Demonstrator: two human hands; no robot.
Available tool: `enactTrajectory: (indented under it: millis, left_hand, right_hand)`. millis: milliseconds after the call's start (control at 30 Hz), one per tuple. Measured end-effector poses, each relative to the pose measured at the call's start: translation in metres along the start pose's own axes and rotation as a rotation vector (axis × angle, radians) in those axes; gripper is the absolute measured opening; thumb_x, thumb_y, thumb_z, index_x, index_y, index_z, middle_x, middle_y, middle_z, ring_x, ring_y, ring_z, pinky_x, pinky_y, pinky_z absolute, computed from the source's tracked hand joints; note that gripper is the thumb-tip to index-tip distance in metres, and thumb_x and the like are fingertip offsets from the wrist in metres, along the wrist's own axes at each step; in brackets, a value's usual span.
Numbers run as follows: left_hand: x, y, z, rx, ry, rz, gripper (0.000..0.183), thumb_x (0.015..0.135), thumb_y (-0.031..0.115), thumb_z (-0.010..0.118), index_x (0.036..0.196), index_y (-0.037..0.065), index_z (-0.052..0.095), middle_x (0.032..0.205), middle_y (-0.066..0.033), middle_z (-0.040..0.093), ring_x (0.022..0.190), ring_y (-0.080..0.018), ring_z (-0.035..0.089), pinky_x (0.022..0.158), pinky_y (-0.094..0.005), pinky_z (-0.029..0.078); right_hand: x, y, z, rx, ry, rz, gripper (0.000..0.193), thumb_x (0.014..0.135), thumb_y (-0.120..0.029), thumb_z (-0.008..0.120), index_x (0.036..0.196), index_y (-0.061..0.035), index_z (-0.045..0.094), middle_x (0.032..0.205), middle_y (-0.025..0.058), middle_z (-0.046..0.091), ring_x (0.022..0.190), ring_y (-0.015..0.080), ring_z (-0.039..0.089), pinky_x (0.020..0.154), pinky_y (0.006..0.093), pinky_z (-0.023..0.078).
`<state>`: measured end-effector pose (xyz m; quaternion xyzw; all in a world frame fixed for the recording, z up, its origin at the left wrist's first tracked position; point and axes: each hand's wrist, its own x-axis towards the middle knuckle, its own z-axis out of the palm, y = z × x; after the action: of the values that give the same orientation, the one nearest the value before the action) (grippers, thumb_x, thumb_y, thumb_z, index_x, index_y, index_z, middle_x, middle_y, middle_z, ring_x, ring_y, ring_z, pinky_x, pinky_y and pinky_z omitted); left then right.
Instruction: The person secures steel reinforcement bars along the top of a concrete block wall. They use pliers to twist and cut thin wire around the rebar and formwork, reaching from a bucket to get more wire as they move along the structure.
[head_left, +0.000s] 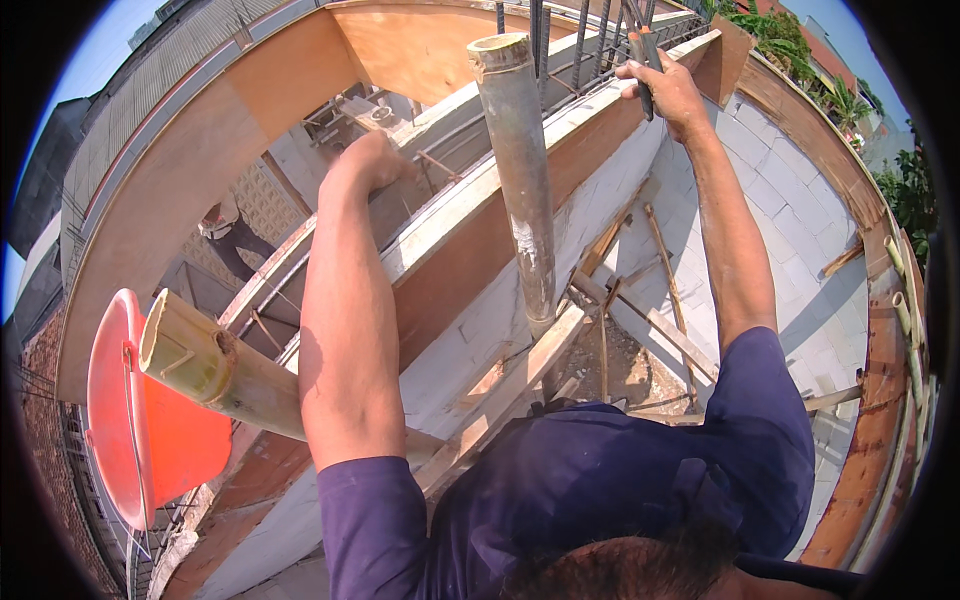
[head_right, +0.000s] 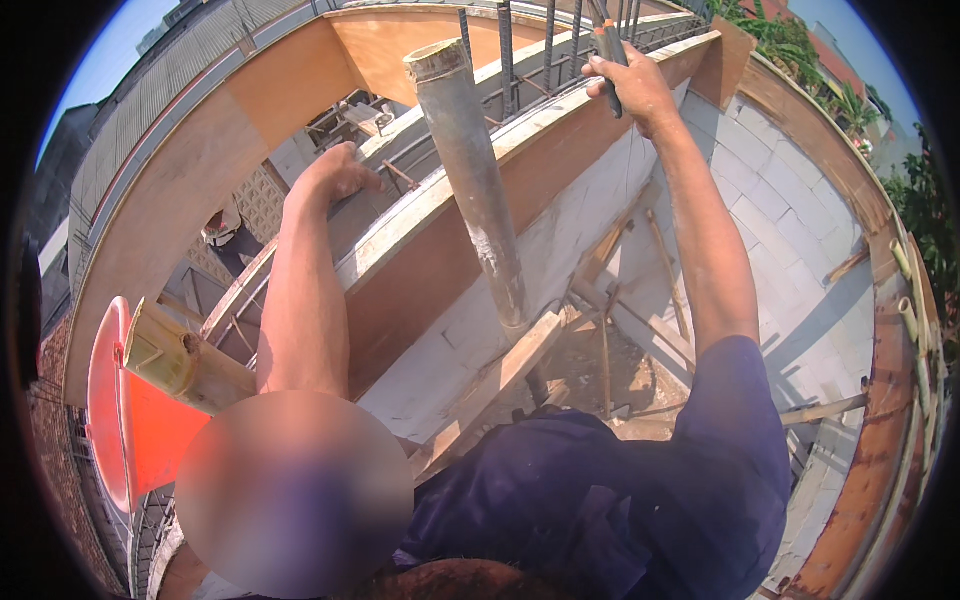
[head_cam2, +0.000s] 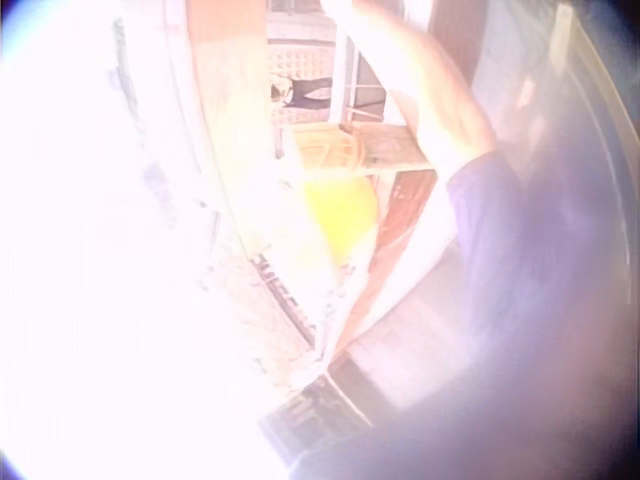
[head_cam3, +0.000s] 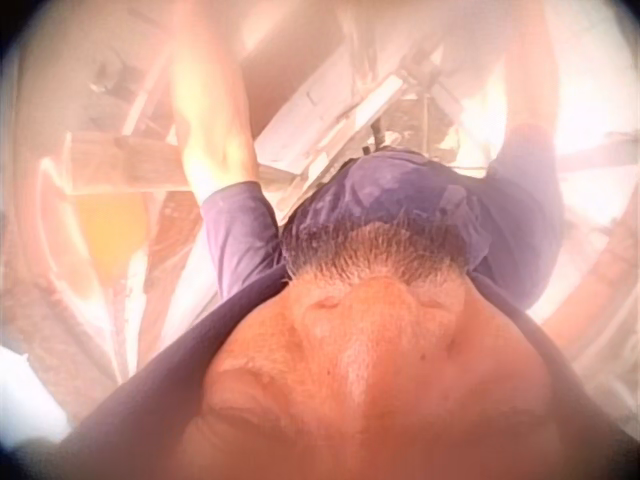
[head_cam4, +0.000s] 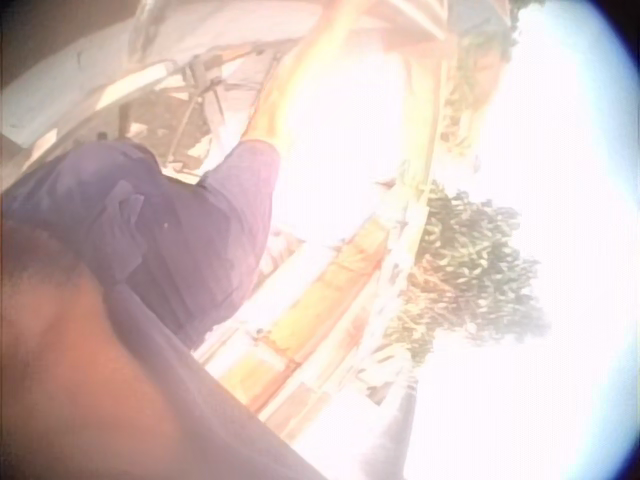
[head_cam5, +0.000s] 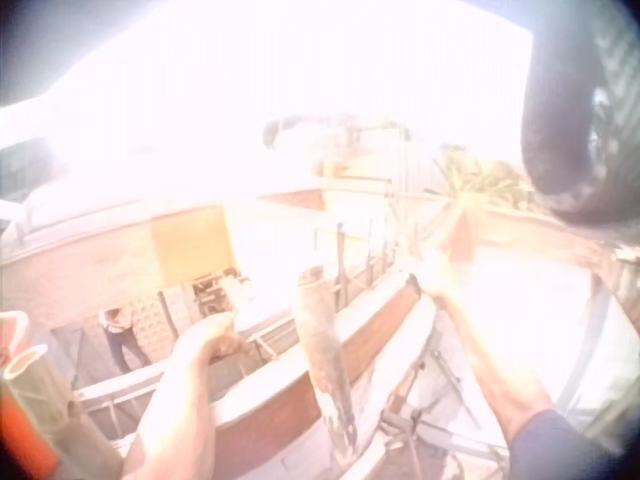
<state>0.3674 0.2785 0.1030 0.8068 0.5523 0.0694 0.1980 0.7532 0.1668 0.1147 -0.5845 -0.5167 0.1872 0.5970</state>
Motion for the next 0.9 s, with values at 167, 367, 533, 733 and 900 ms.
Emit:
enactTrajectory:
  millis: [167, 367, 533, 733, 900]
  left_hand:
    - [-0.005, -0.002, -0.001, -0.052, -0.002, 0.035, 0.058, 0.069, 0.022, 0.082, 0.118, -0.006, 0.070, 0.116, -0.0266, 0.071, 0.110, -0.0359, 0.069, 0.096, -0.0422, 0.053]
    - [0.001, -0.008, 0.007, -0.022, 0.104, 0.075, 0.063, 0.068, 0.021, 0.083, 0.121, -0.008, 0.067, 0.121, -0.0275, 0.069, 0.115, -0.0368, 0.067, 0.100, -0.0429, 0.050]
    - [0.004, -0.003, 0.000, -0.003, -0.015, 0.003, 0.067, 0.068, 0.022, 0.084, 0.123, -0.010, 0.065, 0.122, -0.0287, 0.069, 0.115, -0.0377, 0.067, 0.099, -0.0435, 0.051]
    - [0.011, -0.010, 0.006, 0.021, 0.015, -0.003, 0.065, 0.068, 0.022, 0.083, 0.121, -0.010, 0.065, 0.120, -0.0293, 0.069, 0.115, -0.0382, 0.067, 0.097, -0.0440, 0.052]
    - [0.005, -0.005, -0.002, -0.032, -0.034, 0.032, 0.066, 0.069, 0.022, 0.083, 0.124, -0.009, 0.064, 0.121, -0.0277, 0.069, 0.114, -0.0374, 0.067, 0.097, -0.0433, 0.052]
  right_hand:
    - [0.013, 0.010, 0.000, -0.117, 0.014, -0.004, 0.061, 0.099, -0.024, 0.063, 0.156, -0.0154, 0.044, 0.107, 0.0091, 0.074, 0.078, 0.0145, 0.071, 0.081, 0.0285, 0.053]
    - [0.053, 0.003, -0.005, -0.751, 0.097, -0.187, 0.067, 0.095, -0.031, 0.064, 0.157, -0.0236, 0.041, 0.116, 0.0197, 0.072, 0.096, 0.0292, 0.073, 0.092, 0.0396, 0.053]
    - [0.059, -0.007, 0.003, -1.183, 0.078, -0.143, 0.068, 0.097, -0.030, 0.057, 0.160, -0.0292, 0.032, 0.128, 0.0188, 0.068, 0.116, 0.0411, 0.065, 0.098, 0.0531, 0.051]
    - [0.048, -0.014, 0.021, -1.342, 0.039, -0.166, 0.061, 0.096, -0.017, 0.048, 0.157, -0.0207, 0.038, 0.119, 0.0189, 0.071, 0.109, 0.0397, 0.069, 0.091, 0.0536, 0.054]
    - [0.025, 0.026, 0.018, -1.365, 0.136, -0.190, 0.058, 0.097, -0.015, 0.048, 0.155, -0.0172, 0.041, 0.117, 0.0181, 0.067, 0.109, 0.0381, 0.068, 0.088, 0.0528, 0.056]
